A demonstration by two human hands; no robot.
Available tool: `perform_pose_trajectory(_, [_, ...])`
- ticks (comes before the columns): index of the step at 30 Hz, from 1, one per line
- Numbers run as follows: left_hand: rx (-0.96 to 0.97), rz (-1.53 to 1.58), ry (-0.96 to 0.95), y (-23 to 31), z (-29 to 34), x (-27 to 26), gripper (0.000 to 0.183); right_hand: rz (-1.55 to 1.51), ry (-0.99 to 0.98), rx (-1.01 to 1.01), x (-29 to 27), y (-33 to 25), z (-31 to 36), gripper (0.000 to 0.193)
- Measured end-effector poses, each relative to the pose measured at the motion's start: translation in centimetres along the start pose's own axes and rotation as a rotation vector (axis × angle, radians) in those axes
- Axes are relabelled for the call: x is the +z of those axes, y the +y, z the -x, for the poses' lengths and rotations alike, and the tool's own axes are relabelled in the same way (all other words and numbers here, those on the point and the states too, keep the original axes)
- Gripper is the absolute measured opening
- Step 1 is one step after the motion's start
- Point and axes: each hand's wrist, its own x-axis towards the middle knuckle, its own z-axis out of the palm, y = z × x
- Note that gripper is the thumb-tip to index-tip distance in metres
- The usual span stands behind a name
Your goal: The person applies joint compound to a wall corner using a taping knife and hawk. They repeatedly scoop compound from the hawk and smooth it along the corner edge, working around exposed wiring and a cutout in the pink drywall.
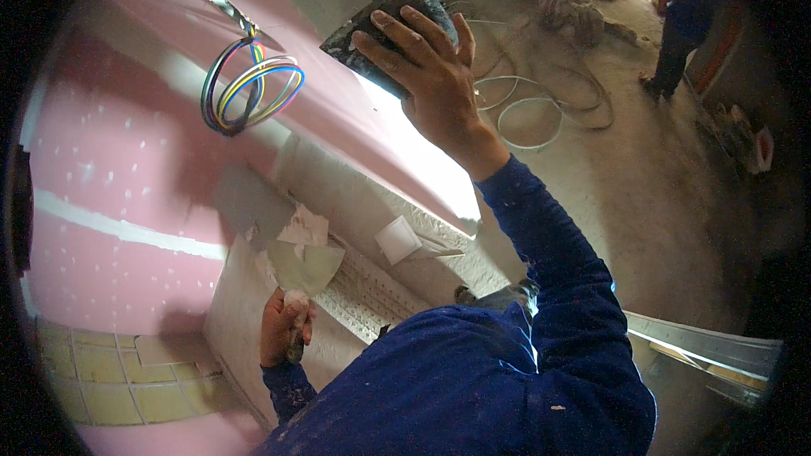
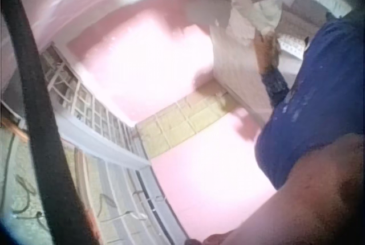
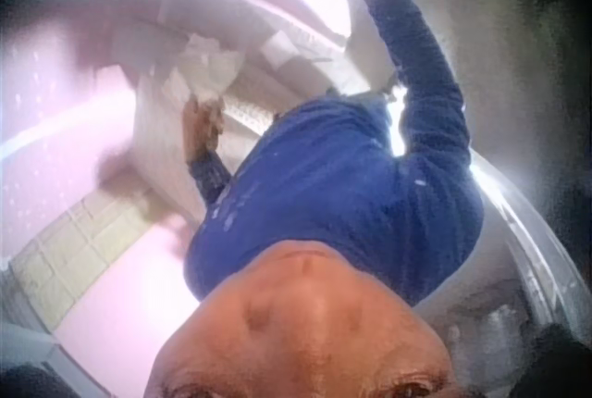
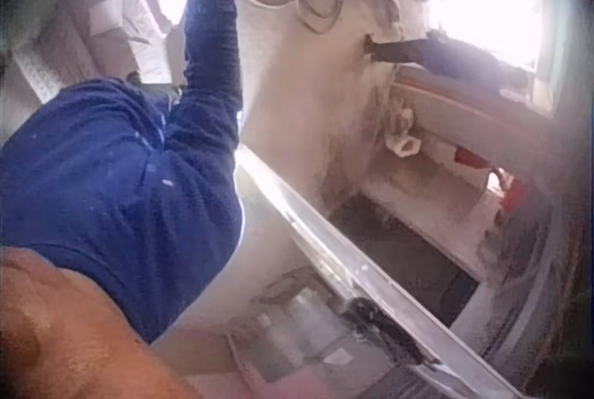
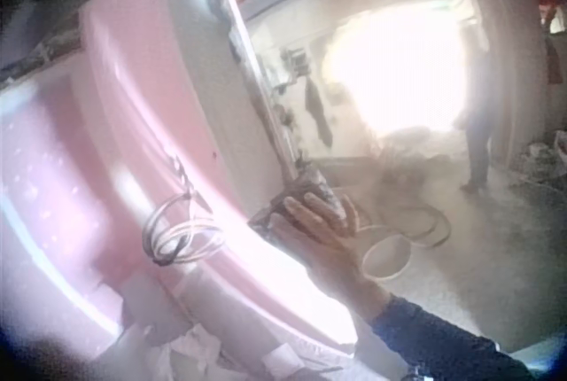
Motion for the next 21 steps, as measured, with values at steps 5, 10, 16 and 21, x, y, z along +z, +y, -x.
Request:
perform_pose_trajectory(5, [-0.052,0.017,-0.003,-1.2,-0.1,-0.3,0.029,-0.032,0.002,0.014,0.9,0.7,2.8,0.070])
perform_pose_trajectory(10, [-0.071,-0.060,0.005,-1.2,-0.1,1.0,0.042,-0.017,-0.093,0.068,2.0,1.4,7.5,0.067])
perform_pose_trajectory(16, [-0.030,-0.075,-0.057,-0.3,-1.0,2.3,0.044,-0.098,-0.115,0.135,0.6,0.3,9.9,0.060])
perform_pose_trajectory(21, [0.000,-0.070,-0.091,-0.1,-1.4,2.7,0.046,-0.132,-0.015,0.094,-0.3,-0.6,6.3,0.060])
